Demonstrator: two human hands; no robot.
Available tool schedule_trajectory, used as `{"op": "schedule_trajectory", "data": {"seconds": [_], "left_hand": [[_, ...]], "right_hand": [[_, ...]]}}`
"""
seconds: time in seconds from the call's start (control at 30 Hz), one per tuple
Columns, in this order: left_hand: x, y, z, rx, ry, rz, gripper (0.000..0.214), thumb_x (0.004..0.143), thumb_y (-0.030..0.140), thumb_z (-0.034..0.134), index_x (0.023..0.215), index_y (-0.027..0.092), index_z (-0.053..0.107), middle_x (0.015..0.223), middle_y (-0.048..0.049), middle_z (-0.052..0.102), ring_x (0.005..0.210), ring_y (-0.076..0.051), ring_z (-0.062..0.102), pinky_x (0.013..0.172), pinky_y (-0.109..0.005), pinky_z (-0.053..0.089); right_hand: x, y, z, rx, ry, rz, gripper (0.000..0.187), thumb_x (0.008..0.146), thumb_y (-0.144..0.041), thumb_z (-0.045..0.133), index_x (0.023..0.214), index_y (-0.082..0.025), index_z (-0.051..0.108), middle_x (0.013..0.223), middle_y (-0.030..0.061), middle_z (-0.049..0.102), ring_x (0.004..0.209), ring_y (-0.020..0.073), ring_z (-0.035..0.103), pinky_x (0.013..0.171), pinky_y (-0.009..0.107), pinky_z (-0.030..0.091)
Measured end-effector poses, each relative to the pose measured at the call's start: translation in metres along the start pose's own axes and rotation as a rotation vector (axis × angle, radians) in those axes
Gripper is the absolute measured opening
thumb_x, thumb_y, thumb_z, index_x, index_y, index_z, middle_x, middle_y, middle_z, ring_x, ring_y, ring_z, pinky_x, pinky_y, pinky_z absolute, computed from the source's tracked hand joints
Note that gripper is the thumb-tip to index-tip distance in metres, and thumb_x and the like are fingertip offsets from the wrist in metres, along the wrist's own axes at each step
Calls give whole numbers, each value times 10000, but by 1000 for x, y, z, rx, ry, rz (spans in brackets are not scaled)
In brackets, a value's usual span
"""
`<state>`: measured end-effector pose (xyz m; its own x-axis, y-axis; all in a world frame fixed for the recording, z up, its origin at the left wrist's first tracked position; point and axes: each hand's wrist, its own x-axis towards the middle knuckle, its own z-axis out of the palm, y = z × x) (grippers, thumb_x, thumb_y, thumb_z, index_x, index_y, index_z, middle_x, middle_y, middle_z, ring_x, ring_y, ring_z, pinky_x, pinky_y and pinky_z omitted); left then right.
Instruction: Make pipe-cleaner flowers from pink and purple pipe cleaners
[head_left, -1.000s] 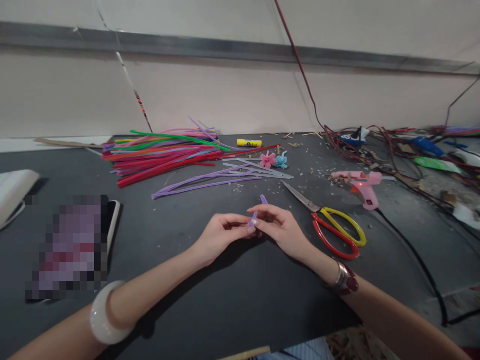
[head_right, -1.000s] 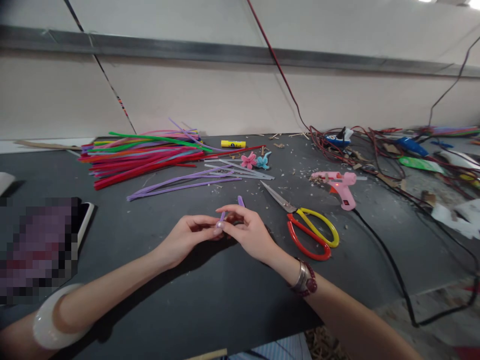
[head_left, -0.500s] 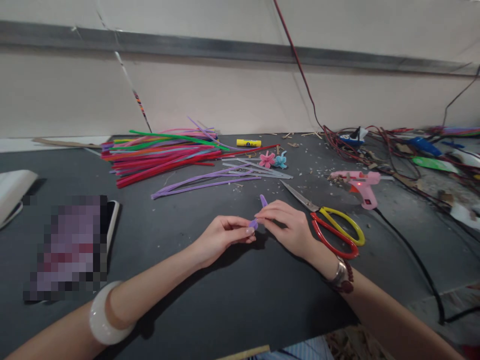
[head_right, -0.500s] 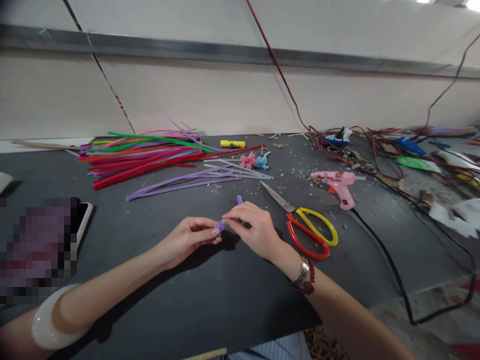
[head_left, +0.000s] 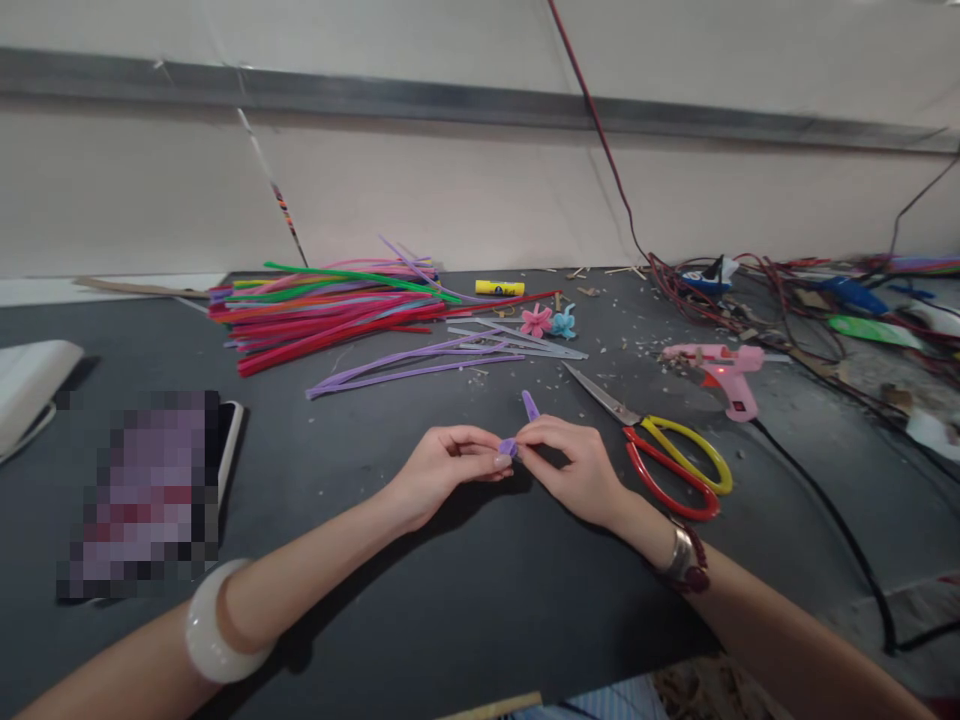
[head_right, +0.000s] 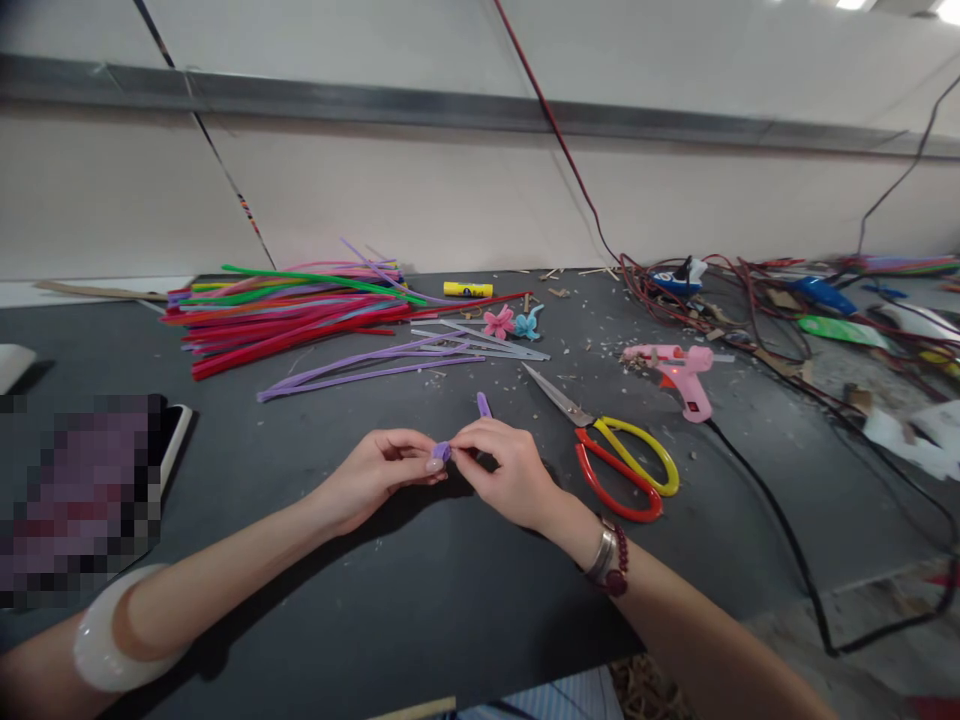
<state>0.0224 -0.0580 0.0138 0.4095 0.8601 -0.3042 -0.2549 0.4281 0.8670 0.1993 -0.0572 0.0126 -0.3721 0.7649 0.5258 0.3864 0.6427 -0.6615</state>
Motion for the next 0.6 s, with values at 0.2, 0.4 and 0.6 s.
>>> {"op": "schedule_trajectory", "data": {"seconds": [0.2,0.4,0.6], "left_hand": [[0,4,-1,22,39,18,142,616,198,733,721,119,679,655,-29,683,634,-122,630,695,-260,487],[0,5,0,-44,53,7,148,608,206,739,695,121,653,653,-19,672,631,-113,620,698,-251,469],[0,4,2,-41,99,54,187,624,247,731,710,108,639,651,-23,654,636,-107,597,702,-246,460]], "right_hand": [[5,-6,-6,51,-12,89,82,796,-186,534,771,-185,612,758,34,636,701,138,596,667,268,477],[1,-9,-8,23,-83,6,90,811,-179,509,768,-181,588,740,39,609,684,133,564,647,268,465],[-5,-5,-1,-207,-307,-172,144,818,-127,452,749,-168,571,719,53,591,713,152,532,655,272,435]]}}
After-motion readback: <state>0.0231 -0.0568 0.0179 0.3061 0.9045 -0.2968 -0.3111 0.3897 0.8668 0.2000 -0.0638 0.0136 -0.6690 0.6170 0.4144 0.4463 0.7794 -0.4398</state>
